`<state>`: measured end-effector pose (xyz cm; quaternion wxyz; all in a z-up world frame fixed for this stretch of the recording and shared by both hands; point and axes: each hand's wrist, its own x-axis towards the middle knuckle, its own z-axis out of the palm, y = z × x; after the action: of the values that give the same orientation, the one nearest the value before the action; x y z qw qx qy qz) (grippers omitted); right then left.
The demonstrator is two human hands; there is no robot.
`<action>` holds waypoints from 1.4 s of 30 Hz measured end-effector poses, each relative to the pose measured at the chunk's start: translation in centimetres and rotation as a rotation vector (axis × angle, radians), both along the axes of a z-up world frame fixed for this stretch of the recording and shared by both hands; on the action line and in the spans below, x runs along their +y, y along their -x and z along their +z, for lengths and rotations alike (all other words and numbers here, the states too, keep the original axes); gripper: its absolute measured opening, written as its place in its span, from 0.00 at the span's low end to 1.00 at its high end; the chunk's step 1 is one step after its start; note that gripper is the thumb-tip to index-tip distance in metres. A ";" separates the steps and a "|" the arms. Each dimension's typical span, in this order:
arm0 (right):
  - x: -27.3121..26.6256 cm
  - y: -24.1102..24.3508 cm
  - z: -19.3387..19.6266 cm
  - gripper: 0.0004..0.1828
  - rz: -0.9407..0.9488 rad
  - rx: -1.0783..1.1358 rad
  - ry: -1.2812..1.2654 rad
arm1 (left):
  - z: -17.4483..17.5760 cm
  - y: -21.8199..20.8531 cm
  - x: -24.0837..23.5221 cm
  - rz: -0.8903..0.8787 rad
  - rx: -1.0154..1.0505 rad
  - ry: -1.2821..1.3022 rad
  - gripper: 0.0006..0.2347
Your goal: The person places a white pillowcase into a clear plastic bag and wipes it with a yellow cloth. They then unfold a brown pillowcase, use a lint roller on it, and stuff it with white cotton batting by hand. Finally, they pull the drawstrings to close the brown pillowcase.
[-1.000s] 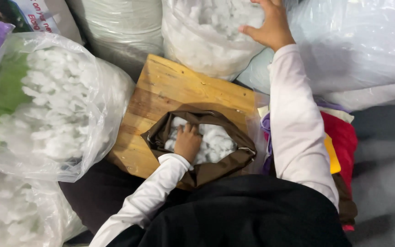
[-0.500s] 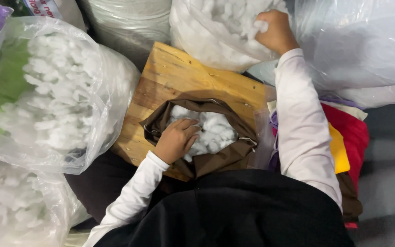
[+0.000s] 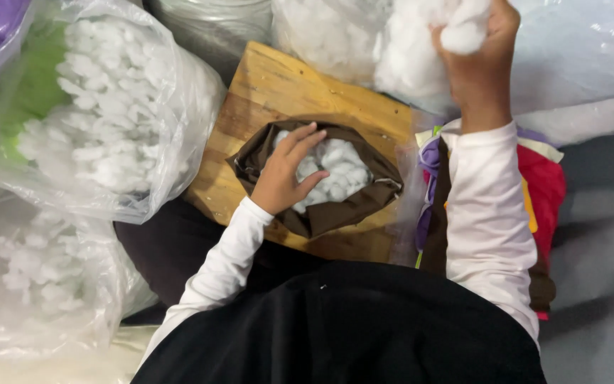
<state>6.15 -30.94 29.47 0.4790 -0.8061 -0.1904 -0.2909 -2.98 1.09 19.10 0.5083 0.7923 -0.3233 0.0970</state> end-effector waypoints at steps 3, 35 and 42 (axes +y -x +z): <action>4.8 4.9 -1.7 0.17 0.166 0.208 -0.133 | 0.6 0.4 0.8 -0.093 0.179 0.186 0.47; 13.3 13.5 -14.9 0.14 -0.014 0.284 0.236 | -12.1 1.8 -2.5 0.230 0.660 0.488 0.17; 8.4 14.2 -13.1 0.45 -0.306 0.367 0.064 | -6.6 2.0 0.3 0.121 0.330 0.106 0.34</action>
<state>-8.08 -22.56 16.34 0.4301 -0.8797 0.0153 -0.2024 -4.95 1.38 12.54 0.5887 0.7876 -0.1815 0.0129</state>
